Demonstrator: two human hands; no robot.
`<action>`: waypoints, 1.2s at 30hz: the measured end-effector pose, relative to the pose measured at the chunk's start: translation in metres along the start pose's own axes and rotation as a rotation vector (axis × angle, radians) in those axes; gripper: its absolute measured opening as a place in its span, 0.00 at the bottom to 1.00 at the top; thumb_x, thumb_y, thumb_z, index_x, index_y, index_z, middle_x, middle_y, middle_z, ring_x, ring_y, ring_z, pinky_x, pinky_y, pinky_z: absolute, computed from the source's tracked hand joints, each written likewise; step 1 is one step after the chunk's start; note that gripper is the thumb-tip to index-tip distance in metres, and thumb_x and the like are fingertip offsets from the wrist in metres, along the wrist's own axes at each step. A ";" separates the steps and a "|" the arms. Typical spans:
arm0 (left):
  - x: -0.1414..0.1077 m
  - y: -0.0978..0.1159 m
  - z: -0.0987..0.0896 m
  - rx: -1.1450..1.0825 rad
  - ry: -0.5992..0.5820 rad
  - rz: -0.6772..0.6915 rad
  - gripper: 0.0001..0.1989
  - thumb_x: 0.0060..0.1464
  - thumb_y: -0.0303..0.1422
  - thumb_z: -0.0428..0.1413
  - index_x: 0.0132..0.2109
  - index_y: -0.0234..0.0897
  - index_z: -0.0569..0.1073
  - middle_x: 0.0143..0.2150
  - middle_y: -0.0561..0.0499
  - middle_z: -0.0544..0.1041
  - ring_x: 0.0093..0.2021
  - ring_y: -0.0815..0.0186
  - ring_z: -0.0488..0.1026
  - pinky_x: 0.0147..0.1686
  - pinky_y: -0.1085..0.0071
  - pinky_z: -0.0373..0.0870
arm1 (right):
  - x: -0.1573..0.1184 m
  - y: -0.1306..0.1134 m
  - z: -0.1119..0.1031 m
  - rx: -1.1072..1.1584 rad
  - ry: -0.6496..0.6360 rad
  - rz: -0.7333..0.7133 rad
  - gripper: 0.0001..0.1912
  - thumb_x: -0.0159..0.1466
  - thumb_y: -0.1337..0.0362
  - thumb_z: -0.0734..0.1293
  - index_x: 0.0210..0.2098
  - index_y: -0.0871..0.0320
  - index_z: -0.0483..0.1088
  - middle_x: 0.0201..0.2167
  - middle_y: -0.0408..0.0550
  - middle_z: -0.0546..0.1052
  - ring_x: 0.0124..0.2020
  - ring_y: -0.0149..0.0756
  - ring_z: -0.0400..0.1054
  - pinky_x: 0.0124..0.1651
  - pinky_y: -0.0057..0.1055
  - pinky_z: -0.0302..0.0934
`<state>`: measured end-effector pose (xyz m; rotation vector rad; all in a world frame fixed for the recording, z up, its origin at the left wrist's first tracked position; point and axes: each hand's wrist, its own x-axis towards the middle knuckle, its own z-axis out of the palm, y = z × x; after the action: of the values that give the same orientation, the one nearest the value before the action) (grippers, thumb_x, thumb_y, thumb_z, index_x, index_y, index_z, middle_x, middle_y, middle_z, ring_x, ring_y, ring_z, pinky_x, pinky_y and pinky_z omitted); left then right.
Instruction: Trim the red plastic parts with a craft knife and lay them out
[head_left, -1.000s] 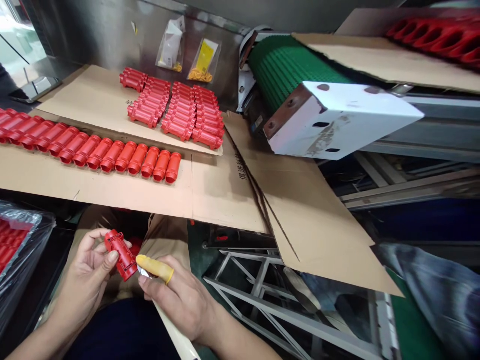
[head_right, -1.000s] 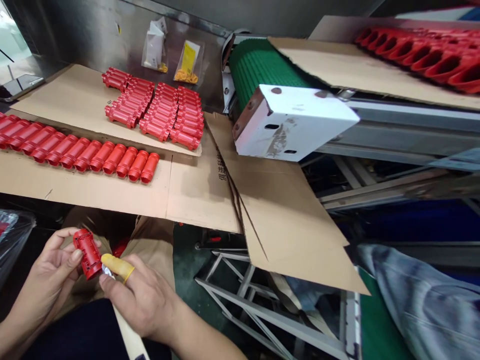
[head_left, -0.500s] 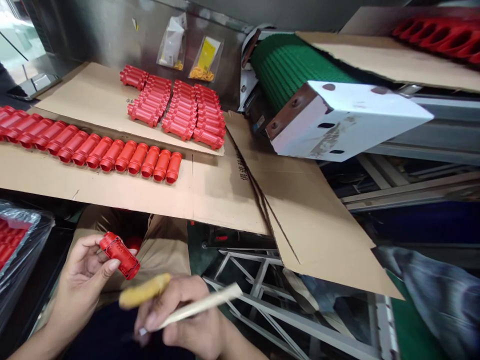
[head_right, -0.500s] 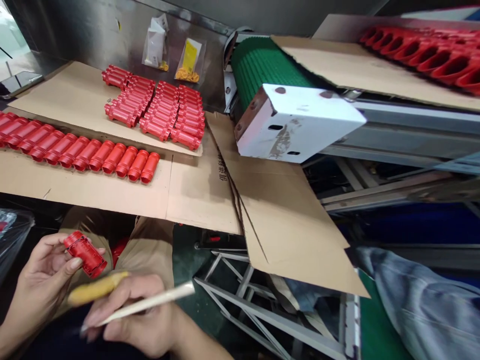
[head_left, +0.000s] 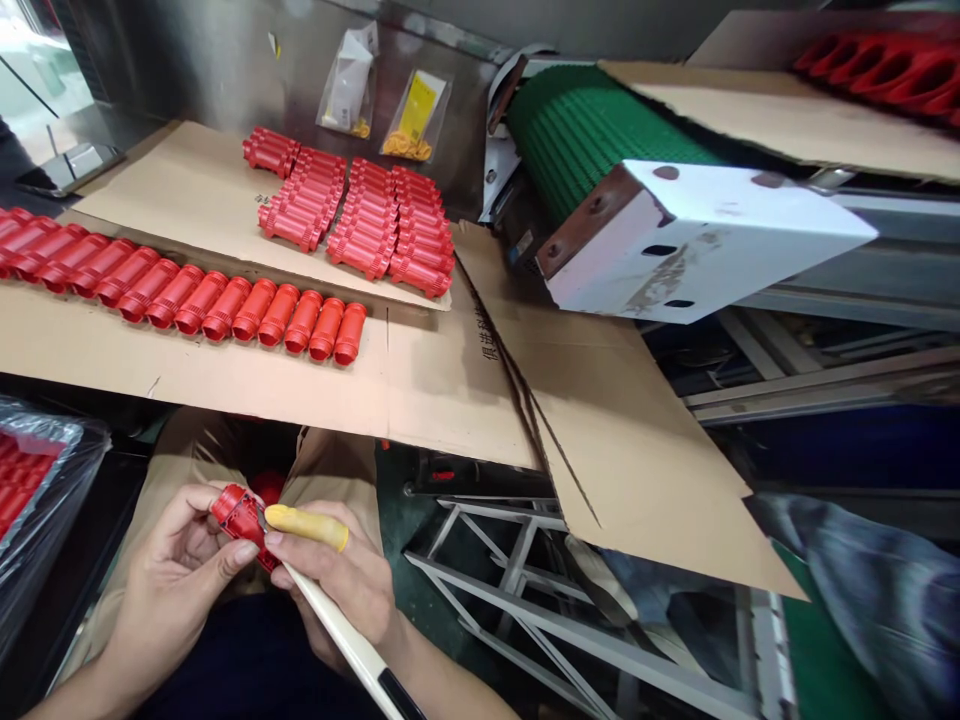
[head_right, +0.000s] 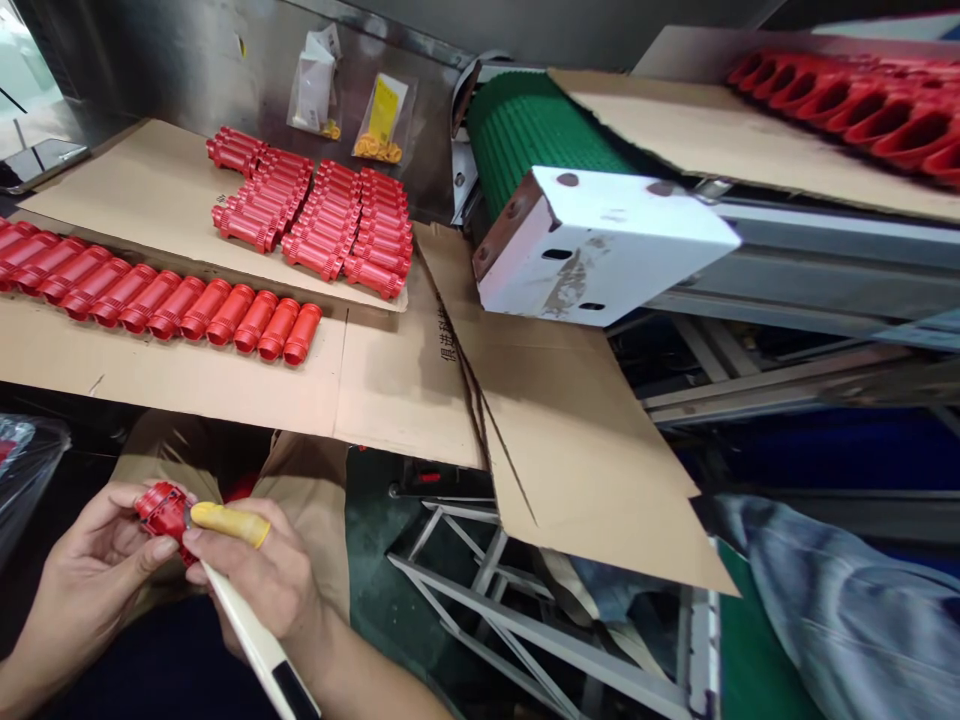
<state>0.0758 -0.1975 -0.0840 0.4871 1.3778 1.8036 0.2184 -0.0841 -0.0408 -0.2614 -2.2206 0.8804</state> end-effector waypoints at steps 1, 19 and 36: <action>0.001 0.000 0.000 -0.002 -0.005 0.010 0.08 0.57 0.31 0.71 0.42 0.45 0.80 0.41 0.53 0.83 0.40 0.68 0.81 0.43 0.79 0.79 | 0.000 0.000 0.000 -0.003 0.012 -0.003 0.16 0.72 0.74 0.69 0.58 0.60 0.75 0.47 0.57 0.84 0.49 0.43 0.78 0.49 0.40 0.80; 0.002 0.002 0.003 -0.045 -0.028 -0.014 0.07 0.56 0.32 0.72 0.40 0.44 0.81 0.37 0.54 0.83 0.37 0.70 0.82 0.42 0.80 0.79 | -0.006 -0.008 0.004 -0.029 0.053 0.025 0.17 0.71 0.77 0.65 0.57 0.64 0.75 0.47 0.60 0.83 0.47 0.45 0.78 0.48 0.43 0.79; 0.003 0.022 0.006 -0.236 -0.039 -0.457 0.21 0.56 0.44 0.70 0.54 0.43 0.85 0.55 0.42 0.84 0.39 0.62 0.81 0.40 0.71 0.79 | 0.016 0.001 -0.029 0.128 0.008 0.608 0.06 0.71 0.65 0.68 0.41 0.55 0.79 0.33 0.46 0.80 0.36 0.35 0.75 0.42 0.32 0.70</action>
<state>0.0702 -0.1934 -0.0621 0.0709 1.1201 1.5399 0.2267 -0.0616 -0.0185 -0.9066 -2.0876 1.3255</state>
